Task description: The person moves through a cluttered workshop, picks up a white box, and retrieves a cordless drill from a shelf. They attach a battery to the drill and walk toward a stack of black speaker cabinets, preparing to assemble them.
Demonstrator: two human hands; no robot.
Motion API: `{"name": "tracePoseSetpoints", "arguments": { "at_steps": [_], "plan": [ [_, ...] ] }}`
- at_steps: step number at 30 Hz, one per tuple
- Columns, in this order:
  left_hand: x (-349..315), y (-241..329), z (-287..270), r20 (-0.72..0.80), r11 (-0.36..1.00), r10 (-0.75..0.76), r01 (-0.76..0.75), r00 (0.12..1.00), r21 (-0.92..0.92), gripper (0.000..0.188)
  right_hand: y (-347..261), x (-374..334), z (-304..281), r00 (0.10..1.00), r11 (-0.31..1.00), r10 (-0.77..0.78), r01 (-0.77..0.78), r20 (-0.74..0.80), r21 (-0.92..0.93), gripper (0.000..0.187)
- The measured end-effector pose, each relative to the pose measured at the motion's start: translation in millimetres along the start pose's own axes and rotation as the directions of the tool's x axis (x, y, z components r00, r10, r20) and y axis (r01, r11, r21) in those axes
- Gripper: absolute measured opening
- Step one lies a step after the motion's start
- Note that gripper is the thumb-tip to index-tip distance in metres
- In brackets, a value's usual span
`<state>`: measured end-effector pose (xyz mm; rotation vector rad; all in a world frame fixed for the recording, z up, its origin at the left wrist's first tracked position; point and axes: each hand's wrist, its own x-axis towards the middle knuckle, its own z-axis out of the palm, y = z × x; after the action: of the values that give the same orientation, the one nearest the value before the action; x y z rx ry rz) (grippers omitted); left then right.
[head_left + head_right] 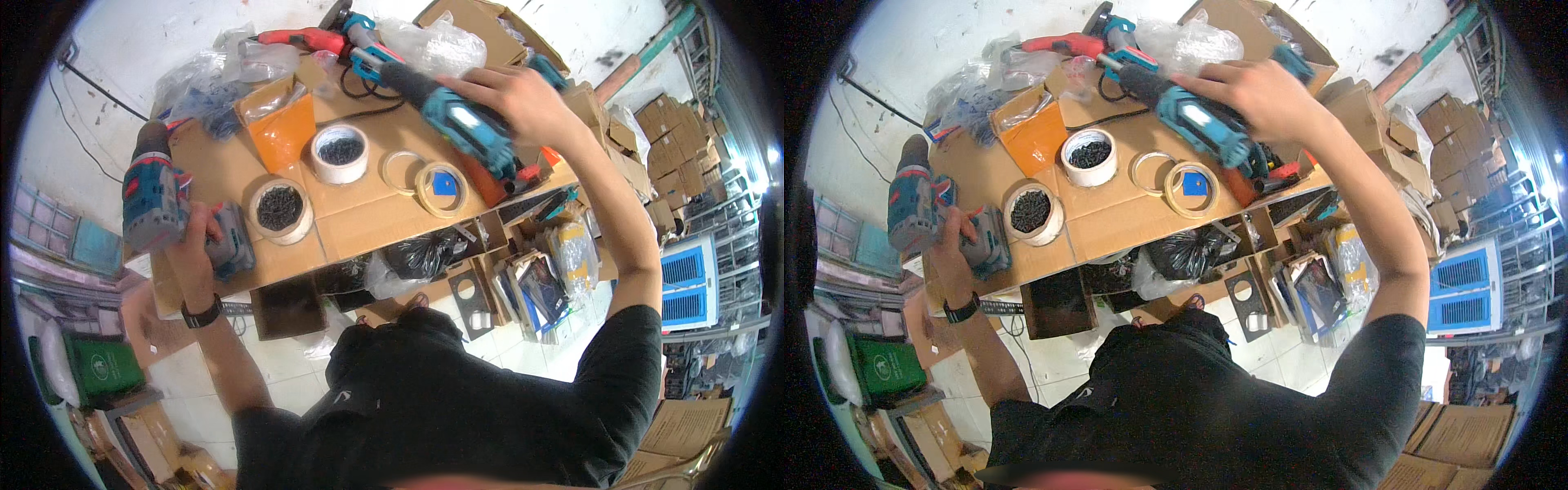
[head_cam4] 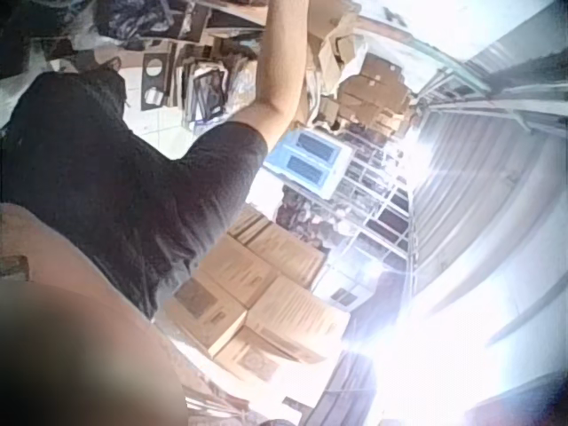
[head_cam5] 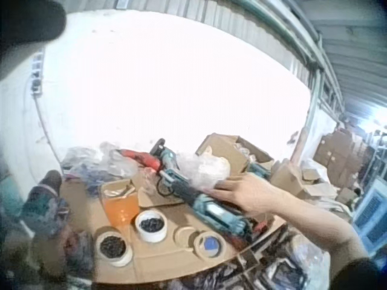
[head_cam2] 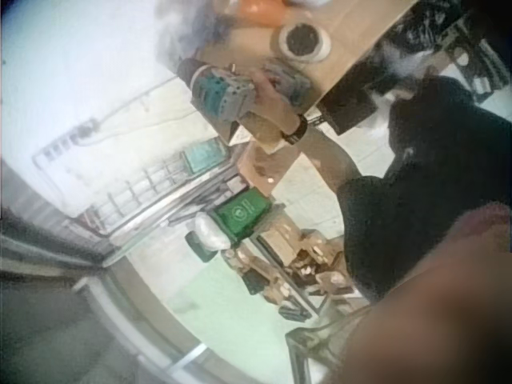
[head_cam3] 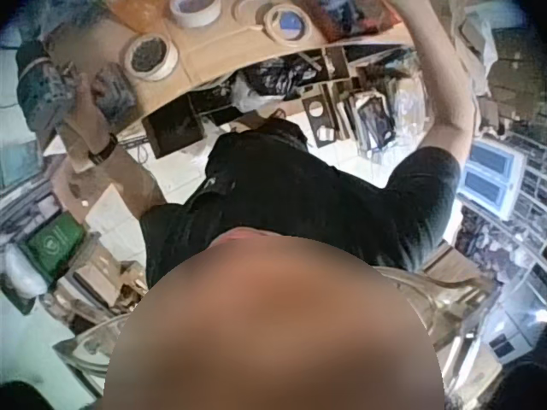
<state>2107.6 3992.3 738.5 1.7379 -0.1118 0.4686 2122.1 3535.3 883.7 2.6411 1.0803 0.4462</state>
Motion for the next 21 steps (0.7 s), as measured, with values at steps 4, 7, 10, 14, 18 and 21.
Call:
{"name": "tracePoseSetpoints", "arguments": {
  "at_steps": [4, 7, 10, 14, 18, 21],
  "plan": [
    [-18.7, -27.7, -11.7, -0.273, 0.859, 0.107, 0.049, 0.956, 0.51, 0.036, -39.0, -84.9, -28.3, 0.934, 0.95, 0.302, -0.278, -0.19, 0.144, 0.076],
    [-34.6, -38.2, -8.2, -0.281, 0.839, 0.433, -0.268, 0.857, 0.474, 0.044, -89.3, -151.7, -12.0, 0.586, 0.828, 0.534, -0.51, -0.61, 0.234, 0.06],
    [-52.1, -18.4, -12.5, -0.418, 0.718, 0.646, -0.323, 0.638, 0.616, 0.045, -142.2, -208.8, 10.9, 0.177, 0.521, 0.826, -0.601, -0.534, 0.606, 0.044],
    [-40.0, 16.3, 28.2, -0.535, 0.624, 0.773, -0.556, 0.34, 0.549, 0.04, -182.1, -266.5, 29.5, 0.021, 0.198, 0.98, -0.267, -0.199, 0.943, 0.036],
    [-53.4, 46.5, 143.0, -0.555, 0.629, 0.715, -0.736, 0.424, 0.249, 0.039, -203.5, -324.4, 27.7, -0.046, -0.027, 0.998, 0.074, 0.031, 0.997, 0.036],
    [-95.6, 73.8, 233.9, -0.45, 0.617, 0.69, -0.786, 0.566, -0.043, 0.037, -219.8, -363.8, 34.6, -0.131, -0.033, 0.988, 0.346, 0.083, 0.938, 0.038]
  ]
}}
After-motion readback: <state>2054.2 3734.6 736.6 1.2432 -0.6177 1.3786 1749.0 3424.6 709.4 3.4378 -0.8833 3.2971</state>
